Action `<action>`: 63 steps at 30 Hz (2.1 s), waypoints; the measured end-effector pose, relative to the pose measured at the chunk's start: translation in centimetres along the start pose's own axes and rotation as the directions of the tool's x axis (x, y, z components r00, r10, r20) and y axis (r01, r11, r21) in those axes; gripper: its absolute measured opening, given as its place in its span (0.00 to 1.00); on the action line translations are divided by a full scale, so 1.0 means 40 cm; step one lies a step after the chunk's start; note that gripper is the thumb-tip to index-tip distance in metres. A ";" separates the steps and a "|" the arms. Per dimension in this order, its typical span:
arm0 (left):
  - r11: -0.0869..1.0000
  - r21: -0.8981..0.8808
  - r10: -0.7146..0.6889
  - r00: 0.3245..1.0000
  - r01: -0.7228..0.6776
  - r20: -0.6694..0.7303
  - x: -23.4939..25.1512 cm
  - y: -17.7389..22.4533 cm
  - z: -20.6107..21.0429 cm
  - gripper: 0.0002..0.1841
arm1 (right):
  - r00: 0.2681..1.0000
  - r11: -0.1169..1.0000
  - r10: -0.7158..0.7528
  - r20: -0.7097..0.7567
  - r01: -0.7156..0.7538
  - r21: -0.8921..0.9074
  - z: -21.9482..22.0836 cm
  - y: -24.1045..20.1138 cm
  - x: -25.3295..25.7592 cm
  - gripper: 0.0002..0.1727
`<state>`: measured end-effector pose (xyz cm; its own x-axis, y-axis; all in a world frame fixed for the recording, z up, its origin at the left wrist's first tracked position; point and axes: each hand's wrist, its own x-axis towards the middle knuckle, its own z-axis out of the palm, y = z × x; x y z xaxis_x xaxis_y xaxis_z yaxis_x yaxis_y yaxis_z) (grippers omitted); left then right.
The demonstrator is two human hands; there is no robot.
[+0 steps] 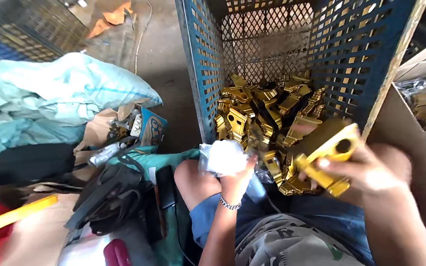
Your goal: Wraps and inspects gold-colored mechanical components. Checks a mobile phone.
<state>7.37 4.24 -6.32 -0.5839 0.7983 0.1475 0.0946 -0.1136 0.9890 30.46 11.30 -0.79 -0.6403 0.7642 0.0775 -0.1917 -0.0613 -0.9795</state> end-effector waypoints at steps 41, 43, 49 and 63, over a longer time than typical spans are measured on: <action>0.917 -0.336 -0.190 0.976 0.215 0.106 -0.009 0.081 0.004 0.15 | 0.975 0.996 0.068 -0.211 -0.077 -0.035 0.134 0.108 0.040 0.28; 0.924 -0.312 -0.196 0.974 0.223 0.117 -0.009 0.090 0.011 0.13 | 0.934 0.914 -0.173 -0.312 0.034 -0.404 0.153 0.154 0.060 0.23; 0.989 -0.034 0.145 0.962 -0.141 0.230 -0.017 0.044 0.015 0.17 | 0.960 0.535 -0.233 -0.155 -0.006 -0.845 0.200 0.231 0.062 0.24; 0.960 -0.279 0.104 0.914 0.010 0.393 -0.043 0.067 0.028 0.15 | 0.876 0.996 -0.069 -0.477 0.091 0.023 0.071 0.124 0.056 0.10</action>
<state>9.55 3.22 -3.95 -0.2066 0.9499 0.2345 -0.1396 -0.2658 0.9539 25.99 10.90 -4.93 -0.1932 0.9801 0.0468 -0.2665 -0.0065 -0.9638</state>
